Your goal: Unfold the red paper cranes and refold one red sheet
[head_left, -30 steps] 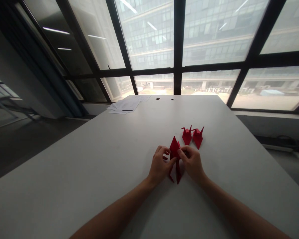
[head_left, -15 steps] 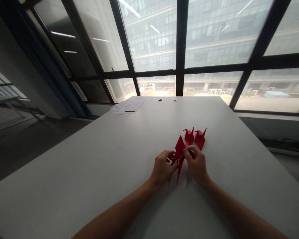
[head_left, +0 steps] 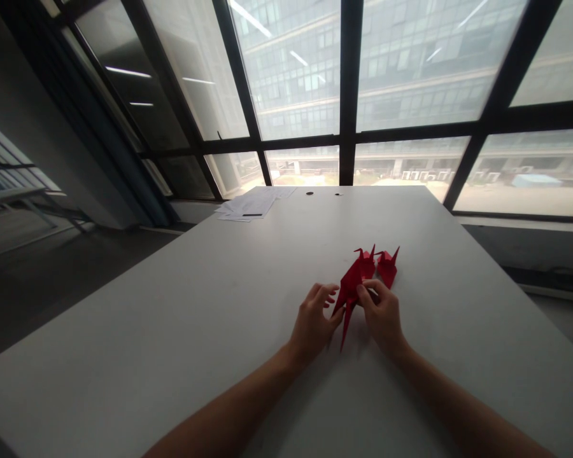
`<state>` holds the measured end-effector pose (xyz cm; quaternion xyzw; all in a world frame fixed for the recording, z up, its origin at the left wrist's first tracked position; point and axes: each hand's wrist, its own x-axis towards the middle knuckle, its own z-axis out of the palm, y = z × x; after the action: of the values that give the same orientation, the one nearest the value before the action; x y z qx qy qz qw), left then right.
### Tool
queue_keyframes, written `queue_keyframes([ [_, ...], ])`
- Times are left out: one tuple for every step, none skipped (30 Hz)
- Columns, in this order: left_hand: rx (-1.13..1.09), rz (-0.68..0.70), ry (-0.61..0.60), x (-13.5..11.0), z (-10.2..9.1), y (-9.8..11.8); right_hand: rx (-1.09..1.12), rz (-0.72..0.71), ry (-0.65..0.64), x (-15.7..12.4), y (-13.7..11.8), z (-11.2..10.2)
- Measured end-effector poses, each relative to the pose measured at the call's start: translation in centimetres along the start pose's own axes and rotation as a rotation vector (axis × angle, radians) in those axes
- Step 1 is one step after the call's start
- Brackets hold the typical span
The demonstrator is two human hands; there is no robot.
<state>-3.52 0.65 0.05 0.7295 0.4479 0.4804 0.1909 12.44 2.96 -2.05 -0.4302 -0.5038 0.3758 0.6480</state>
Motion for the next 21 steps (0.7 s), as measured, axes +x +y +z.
queue_keyframes([
  [0.017,0.013,-0.013,0.0,-0.1,0.1,0.004,0.004,0.005,0.0,0.0,0.0],
  [0.034,0.023,-0.025,0.1,-0.1,0.2,0.002,0.0,0.008,0.0,0.0,0.0],
  [0.05,0.029,-0.036,0.1,-0.2,0.3,-0.005,-0.009,0.009,0.0,-0.1,0.0],
  [0.062,0.031,-0.044,0.1,-0.2,0.4,-0.016,-0.02,0.007,0.0,-0.2,0.0],
  [0.067,0.027,-0.048,0.1,-0.3,0.4,-0.029,-0.033,0.004,0.0,-0.3,0.0],
  [0.064,0.017,-0.048,0.1,-0.3,0.5,-0.041,-0.044,-0.001,0.0,-0.4,0.0],
  [0.05,-0.001,-0.047,0.2,-0.3,0.5,-0.051,-0.053,-0.004,0.0,-0.5,0.0],
  [0.027,-0.024,-0.045,0.2,-0.3,0.5,-0.065,-0.063,-0.007,0.0,-0.5,0.0],
  [-0.003,-0.047,-0.044,0.3,-0.2,0.4,-0.083,-0.074,-0.007,0.0,-0.6,-0.1],
  [-0.036,-0.07,-0.041,0.3,-0.2,0.4,-0.102,-0.084,-0.003,0.0,-0.6,-0.1],
  [-0.07,-0.094,-0.035,0.4,-0.2,0.3,-0.117,-0.088,0.001,0.0,-0.5,-0.1],
  [-0.106,-0.12,-0.022,0.4,-0.1,0.2,-0.122,-0.087,0.005,0.0,-0.5,-0.1],
  [-0.146,-0.151,-0.006,0.5,-0.1,0.0,-0.117,-0.081,0.008,0.0,-0.4,-0.1],
  [-0.196,-0.186,0.01,0.5,-0.1,-0.2,-0.103,-0.072,0.01,0.0,-0.4,-0.1],
  [-0.255,-0.22,0.021,0.6,-0.1,-0.4,-0.087,-0.063,0.012,0.0,-0.3,-0.1],
  [-0.318,-0.251,0.025,0.7,-0.1,-0.6,-0.075,-0.054,0.014,0.0,-0.3,0.0],
  [-0.378,-0.276,0.022,0.7,-0.1,-0.7,-0.069,-0.048,0.016,-0.1,-0.3,0.0],
  [-0.421,-0.29,0.014,0.8,-0.2,-0.9,-0.073,-0.044,0.018,-0.1,-0.3,-0.1],
  [-0.44,-0.295,0.003,0.9,-0.2,-0.9,-0.083,-0.043,0.018,-0.1,-0.3,-0.1],
  [-0.434,-0.293,-0.007,0.9,-0.2,-1.0,-0.094,-0.043,0.017,-0.1,-0.4,-0.1],
  [-0.41,-0.288,-0.017,0.9,-0.3,-0.9,-0.101,-0.043,0.014,0.0,-0.5,-0.1],
])
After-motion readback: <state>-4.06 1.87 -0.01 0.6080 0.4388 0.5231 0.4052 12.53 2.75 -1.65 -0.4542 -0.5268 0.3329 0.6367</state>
